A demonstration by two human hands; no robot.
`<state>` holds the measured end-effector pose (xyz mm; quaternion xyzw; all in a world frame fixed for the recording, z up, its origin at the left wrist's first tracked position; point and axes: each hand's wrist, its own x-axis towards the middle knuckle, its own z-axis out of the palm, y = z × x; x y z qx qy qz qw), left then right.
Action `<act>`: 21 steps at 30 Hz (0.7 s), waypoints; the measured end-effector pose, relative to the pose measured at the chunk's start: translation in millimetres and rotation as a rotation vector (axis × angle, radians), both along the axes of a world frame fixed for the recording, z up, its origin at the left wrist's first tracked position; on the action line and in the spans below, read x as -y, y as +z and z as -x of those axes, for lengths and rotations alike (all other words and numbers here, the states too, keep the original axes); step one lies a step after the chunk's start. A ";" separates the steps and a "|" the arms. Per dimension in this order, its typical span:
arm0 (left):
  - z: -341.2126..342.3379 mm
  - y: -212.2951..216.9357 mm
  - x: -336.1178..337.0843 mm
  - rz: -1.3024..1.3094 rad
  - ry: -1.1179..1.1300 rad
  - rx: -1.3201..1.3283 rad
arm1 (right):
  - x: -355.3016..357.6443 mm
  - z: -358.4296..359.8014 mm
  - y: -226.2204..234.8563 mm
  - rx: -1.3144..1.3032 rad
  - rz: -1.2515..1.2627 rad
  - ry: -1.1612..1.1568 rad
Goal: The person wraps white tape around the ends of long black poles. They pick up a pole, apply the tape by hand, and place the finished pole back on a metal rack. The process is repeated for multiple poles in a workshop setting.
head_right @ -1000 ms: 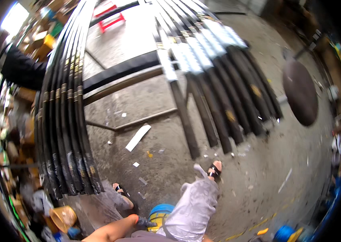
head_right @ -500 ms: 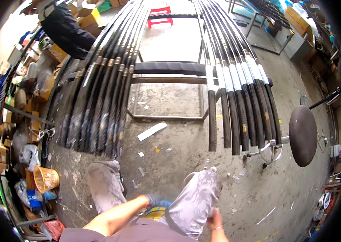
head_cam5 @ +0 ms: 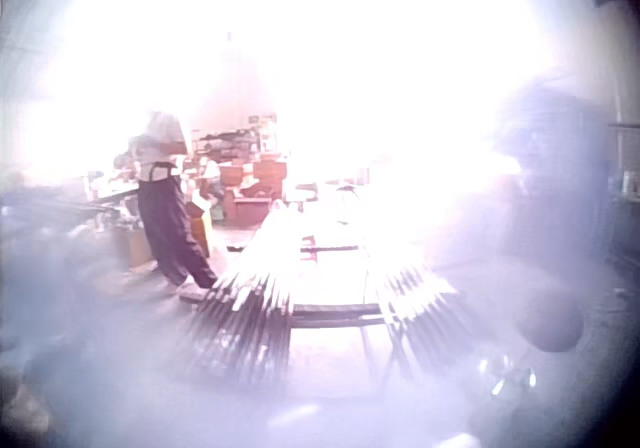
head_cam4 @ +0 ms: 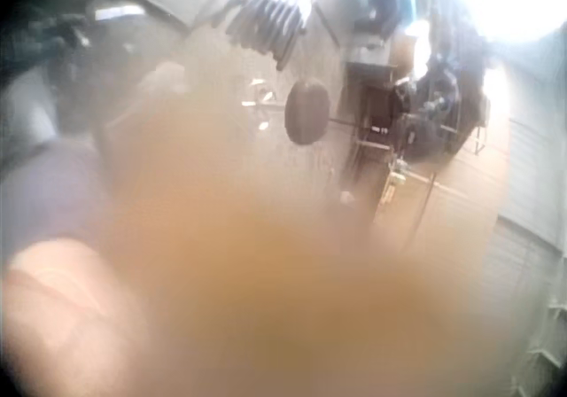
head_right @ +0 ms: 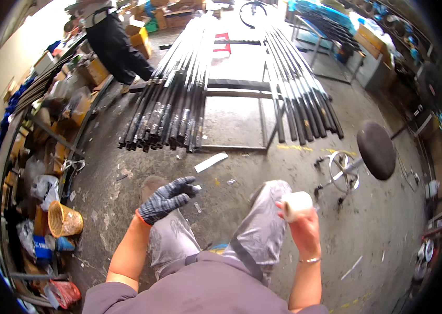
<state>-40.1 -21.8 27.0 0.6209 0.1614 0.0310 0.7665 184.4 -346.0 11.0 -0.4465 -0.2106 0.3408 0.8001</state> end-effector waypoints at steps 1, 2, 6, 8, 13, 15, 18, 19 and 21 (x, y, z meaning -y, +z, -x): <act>1.0 0.6 1.0 -0.015 -0.003 0.007 | -8.5 8.0 10.6 0.081 0.067 0.036; 1.7 -3.4 6.1 0.011 0.012 0.006 | -10.6 8.1 13.0 0.341 0.199 0.054; -7.5 -20.7 36.1 -0.115 -0.100 -0.033 | -34.0 27.7 43.1 1.239 0.557 0.023; -14.1 -16.9 48.6 -0.243 -0.179 -0.066 | -34.6 39.4 38.2 1.434 0.551 0.091; 10.5 1.5 45.2 -0.416 -0.278 -0.072 | -57.0 70.0 14.7 1.346 0.323 0.312; 20.1 10.3 38.4 -0.525 -0.354 -0.106 | -80.8 77.6 11.1 1.332 0.265 0.285; 38.0 2.0 35.3 -0.385 -0.186 -0.208 | -117.4 82.8 -4.5 1.392 0.198 0.261; 45.5 -11.2 30.2 -0.371 -0.093 -0.244 | -124.5 80.8 -17.5 1.432 0.224 0.314; 53.1 -26.4 16.4 -0.375 0.011 -0.275 | -132.4 83.6 -39.2 1.485 0.305 0.300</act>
